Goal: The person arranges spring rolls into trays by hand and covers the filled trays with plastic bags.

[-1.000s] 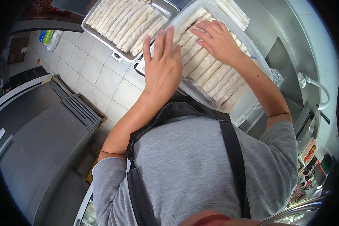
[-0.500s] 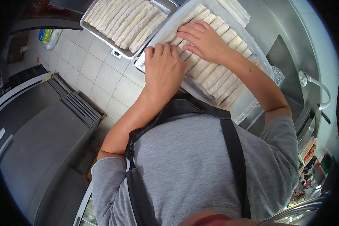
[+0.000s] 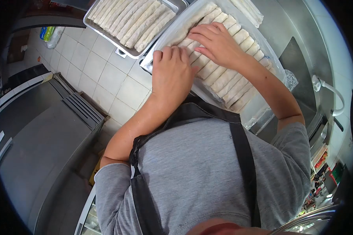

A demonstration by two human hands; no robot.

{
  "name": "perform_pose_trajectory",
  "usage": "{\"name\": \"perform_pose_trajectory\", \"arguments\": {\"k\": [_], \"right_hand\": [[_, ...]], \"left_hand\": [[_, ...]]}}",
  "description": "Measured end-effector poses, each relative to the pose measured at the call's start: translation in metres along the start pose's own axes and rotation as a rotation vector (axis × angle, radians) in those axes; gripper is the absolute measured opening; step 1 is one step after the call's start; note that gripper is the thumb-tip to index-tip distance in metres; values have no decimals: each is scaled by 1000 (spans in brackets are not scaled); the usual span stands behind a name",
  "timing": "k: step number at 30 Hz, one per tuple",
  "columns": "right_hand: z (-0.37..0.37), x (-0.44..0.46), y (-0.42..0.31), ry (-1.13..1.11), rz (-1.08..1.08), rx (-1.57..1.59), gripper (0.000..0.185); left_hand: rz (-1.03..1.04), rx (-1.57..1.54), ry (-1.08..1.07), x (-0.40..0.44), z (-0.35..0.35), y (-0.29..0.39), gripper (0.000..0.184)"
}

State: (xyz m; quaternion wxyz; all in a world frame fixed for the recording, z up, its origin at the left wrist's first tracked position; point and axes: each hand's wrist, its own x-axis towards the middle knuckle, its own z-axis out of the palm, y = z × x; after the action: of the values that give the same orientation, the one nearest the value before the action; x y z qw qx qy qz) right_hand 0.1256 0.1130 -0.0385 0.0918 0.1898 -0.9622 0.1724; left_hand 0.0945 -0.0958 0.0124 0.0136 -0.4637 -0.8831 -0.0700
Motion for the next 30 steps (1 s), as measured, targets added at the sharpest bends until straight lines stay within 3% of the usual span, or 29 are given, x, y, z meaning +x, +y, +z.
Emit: {"name": "perform_pose_trajectory", "arguments": {"k": [3,6,9,13,19,22,30], "right_hand": [[-2,10,-6,-29,28,-14,34],[-2,13,-8,-56,54,-15,32],[-2,13,-6,-25,26,-16,32],[6,9,-5,10,16,7,32],[0,7,-6,-52,30,-2,33],[-1,6,-7,-14,6,-25,32],[9,12,-15,74,-5,6,30]], "left_hand": [[-41,-5,-27,5,-1,-5,37],[5,-129,86,6,-3,-21,27],[-126,-137,210,10,-17,-38,26],[-304,-333,37,12,-19,-53,26],[-285,-374,97,15,-11,-53,25],[-325,-346,8,15,-12,-55,24],[-307,-377,24,22,0,-49,46]]}}
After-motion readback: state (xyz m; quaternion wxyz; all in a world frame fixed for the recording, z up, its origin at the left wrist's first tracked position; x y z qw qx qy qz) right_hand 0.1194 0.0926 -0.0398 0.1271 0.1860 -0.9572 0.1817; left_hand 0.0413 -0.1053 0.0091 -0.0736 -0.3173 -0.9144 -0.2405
